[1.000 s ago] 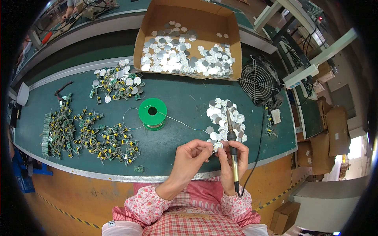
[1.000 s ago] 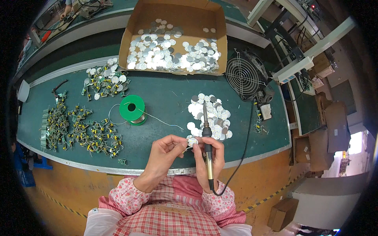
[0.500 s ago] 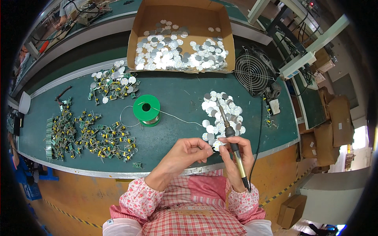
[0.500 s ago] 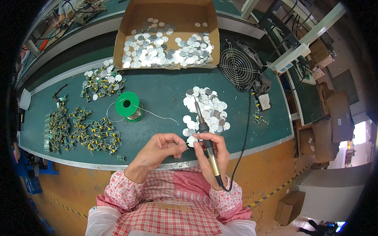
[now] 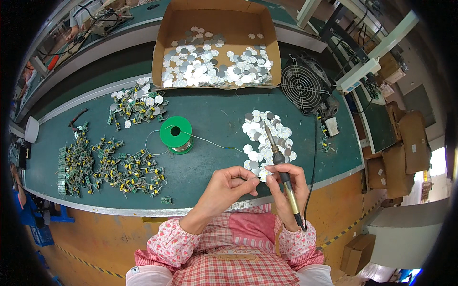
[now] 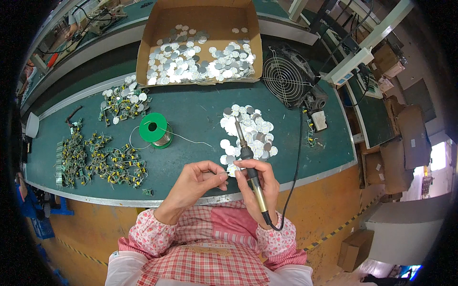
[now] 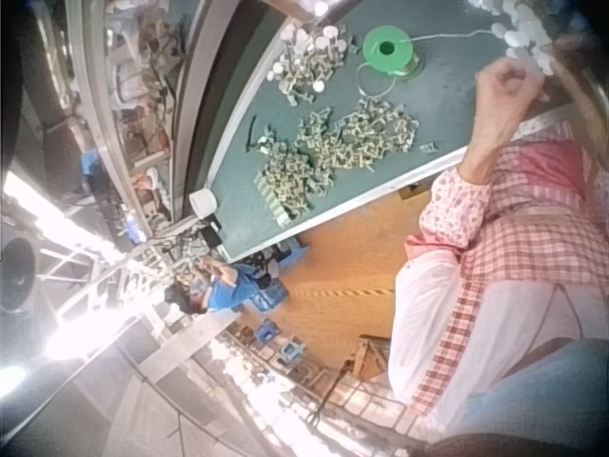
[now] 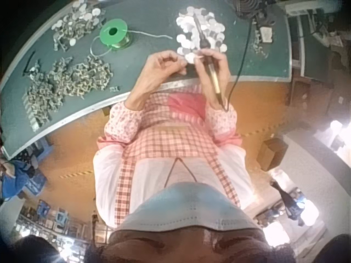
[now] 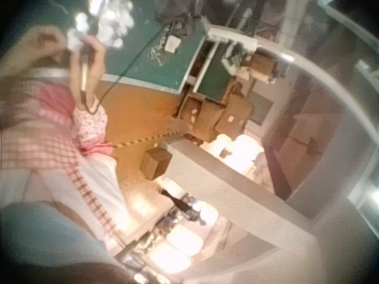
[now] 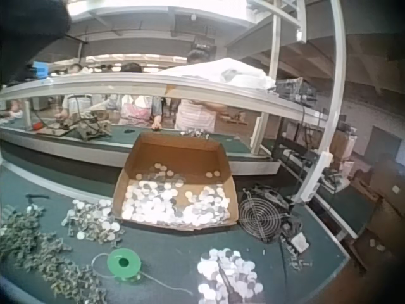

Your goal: The person solders small circuit boards onto circular LED plates using a soldering iron and solder wire.

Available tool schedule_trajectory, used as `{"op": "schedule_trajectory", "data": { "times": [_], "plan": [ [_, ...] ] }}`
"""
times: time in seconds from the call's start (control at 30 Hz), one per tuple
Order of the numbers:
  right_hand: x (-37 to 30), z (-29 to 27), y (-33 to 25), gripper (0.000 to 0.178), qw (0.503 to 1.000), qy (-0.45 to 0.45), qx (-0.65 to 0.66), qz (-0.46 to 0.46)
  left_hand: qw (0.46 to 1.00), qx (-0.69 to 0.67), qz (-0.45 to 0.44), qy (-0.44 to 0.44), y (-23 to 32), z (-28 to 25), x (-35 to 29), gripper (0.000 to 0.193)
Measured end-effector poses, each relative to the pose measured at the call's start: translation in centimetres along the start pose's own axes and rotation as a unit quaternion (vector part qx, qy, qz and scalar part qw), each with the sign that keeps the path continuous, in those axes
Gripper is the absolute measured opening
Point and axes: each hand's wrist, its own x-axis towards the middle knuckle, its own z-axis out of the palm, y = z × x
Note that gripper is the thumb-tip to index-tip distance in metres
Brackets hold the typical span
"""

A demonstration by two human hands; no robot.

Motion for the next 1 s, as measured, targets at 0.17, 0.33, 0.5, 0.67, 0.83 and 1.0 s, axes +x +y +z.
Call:
{"op": "schedule_trajectory", "data": {
  "times": [0.17,0.33,0.5,0.67,0.83,1.0],
  "plan": [
    [0.0,-0.2,0.2,0.026,1.000,-0.009,-0.005,-0.013,0.997,0.075,0.005,0.015,0.3,0.3,-0.1,0.014],
    [0.2,-0.2,0.2,0.026,1.000,-0.014,-0.005,-0.004,0.977,0.199,0.073,0.031,0.0,0.2,0.0,0.014],
    [0.4,-0.2,0.1,0.026,0.999,-0.027,-0.021,-0.004,0.949,0.292,0.117,0.036,-0.1,-0.3,0.1,0.013],
    [0.8,0.1,0.1,0.026,0.999,-0.024,-0.012,0.016,0.974,0.206,0.081,0.046,-0.5,-0.5,0.4,0.013],
    [-0.2,-0.4,0.1,0.022,0.990,0.073,-0.082,-0.084,0.991,0.072,0.064,0.093,-0.9,-1.1,1.7,0.015],
    [-1.4,-0.5,-1.4,0.020,0.994,0.086,0.049,-0.046,0.985,-0.047,0.078,0.144,-0.6,-1.6,2.3,0.018]
  ]
}}
